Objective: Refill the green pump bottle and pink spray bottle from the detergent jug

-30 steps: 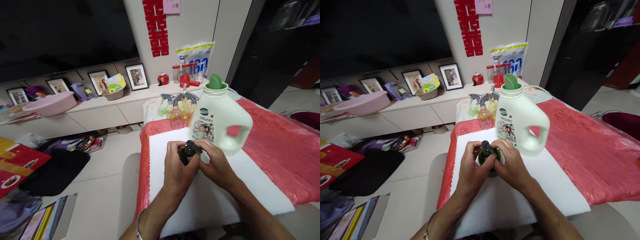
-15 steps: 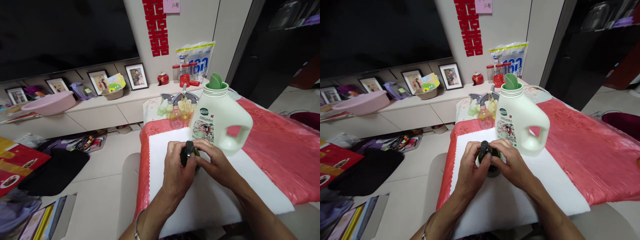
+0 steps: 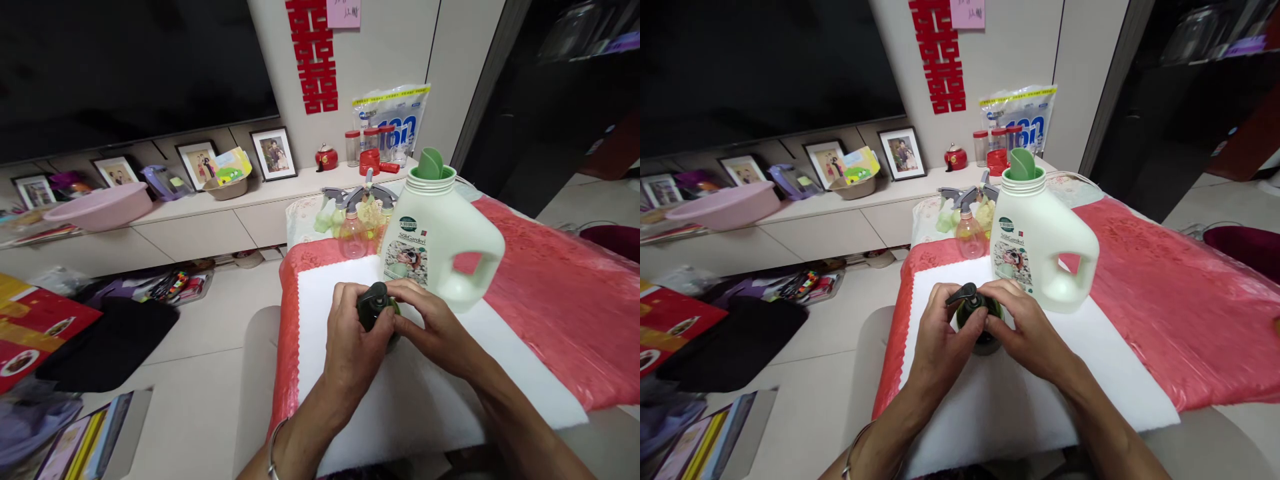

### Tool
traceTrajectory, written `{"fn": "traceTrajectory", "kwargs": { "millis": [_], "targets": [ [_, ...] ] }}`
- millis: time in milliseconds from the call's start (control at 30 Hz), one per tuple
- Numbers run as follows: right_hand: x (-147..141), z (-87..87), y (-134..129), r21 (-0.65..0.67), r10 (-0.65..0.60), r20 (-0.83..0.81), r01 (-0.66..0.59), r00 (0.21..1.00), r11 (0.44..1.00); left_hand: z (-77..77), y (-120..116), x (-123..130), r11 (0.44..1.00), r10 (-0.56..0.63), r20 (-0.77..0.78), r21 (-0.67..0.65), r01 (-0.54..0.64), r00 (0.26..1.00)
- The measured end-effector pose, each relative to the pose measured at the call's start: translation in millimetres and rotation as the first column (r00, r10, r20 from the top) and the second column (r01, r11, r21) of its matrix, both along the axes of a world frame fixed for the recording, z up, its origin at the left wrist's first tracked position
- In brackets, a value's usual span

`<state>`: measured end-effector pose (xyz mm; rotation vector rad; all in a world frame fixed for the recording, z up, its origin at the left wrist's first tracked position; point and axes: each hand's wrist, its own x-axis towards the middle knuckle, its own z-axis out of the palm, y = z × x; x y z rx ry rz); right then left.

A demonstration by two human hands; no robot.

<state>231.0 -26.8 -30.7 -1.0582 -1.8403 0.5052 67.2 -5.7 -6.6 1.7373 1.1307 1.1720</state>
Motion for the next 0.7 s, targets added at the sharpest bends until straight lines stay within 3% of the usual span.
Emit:
{"fn": "traceTrajectory", "kwargs": {
  "millis": [167,367,533,700],
  "targets": [
    [-0.3,-2.3,0.9,0.017,0.002,0.001,-0.002,1.0,1.0,-1.3,0.3,1.6,0.997,0.007,-0.04,0.072,-0.004,0.999],
    [-7.3,-1.7,1.5,0.063,-0.068,-0.023,0.069,0.997,0.996,-3.6,1.6,5.3,0.991,0.056,0.025,-0.122,-0.052,0.998],
    [-9.0,-3.0,1.1,0.069,-0.106,-0.026,0.108,0.994,0.992,-2.3,1.6,4.9,0.988,0.042,0.026,-0.148,-0.037,0.999],
    [-6.4,-2.2,0.5,0.05,-0.055,0.002,0.054,0.999,0.997,-1.3,-0.4,3.8,0.99,0.011,0.038,-0.142,-0.006,0.999]
  ]
}}
